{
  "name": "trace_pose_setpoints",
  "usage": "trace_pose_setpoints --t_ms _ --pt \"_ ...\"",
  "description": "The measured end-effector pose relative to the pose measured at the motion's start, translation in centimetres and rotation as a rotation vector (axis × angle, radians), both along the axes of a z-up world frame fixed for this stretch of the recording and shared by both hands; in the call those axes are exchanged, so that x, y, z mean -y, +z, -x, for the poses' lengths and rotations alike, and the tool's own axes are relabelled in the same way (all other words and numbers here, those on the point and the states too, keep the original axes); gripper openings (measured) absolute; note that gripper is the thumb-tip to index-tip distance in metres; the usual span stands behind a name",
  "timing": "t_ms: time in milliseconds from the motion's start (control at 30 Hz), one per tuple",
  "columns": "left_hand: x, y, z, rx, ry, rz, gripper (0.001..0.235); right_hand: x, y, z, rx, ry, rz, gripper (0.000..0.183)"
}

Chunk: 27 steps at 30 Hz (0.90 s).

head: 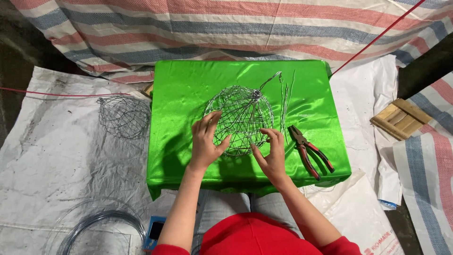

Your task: Shaping and weaving a metal wire basket using pliers to secure and cut the wire components.

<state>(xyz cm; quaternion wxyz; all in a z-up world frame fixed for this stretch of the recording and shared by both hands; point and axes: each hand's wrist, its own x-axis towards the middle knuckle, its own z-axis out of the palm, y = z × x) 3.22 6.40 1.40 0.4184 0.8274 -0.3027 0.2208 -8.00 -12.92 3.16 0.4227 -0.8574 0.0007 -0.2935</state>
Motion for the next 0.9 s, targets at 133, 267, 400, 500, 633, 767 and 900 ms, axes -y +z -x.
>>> trace_pose_setpoints --t_ms 133,267,400,500,633,767,900 --pt "0.2 0.1 -0.2 0.001 -0.07 -0.001 0.084 0.0 0.0 0.0 -0.017 -0.001 -0.031 0.062" --pt "0.7 -1.0 -0.4 -0.085 -0.089 0.038 0.079 0.2 0.0 -0.2 -0.011 -0.011 -0.066 0.067" --pt "0.9 -1.3 -0.2 -0.053 -0.037 0.002 0.075 0.5 -0.1 -0.5 -0.02 0.018 -0.069 0.068" --pt "0.9 -1.1 -0.2 -0.038 -0.027 -0.005 0.07 0.5 -0.3 -0.7 -0.042 0.029 -0.086 0.071" --pt "1.3 -1.0 -0.4 -0.039 -0.016 0.005 0.07 0.8 -0.6 -0.8 -0.044 0.038 -0.065 0.072" --pt "0.9 -0.4 -0.1 -0.153 -0.011 0.178 0.093 0.8 -0.3 -0.8 -0.051 0.05 -0.072 0.075" --pt "0.4 -1.1 -0.6 -0.349 -0.017 0.283 0.114 0.5 -0.4 -0.8 -0.073 0.062 -0.098 0.083"
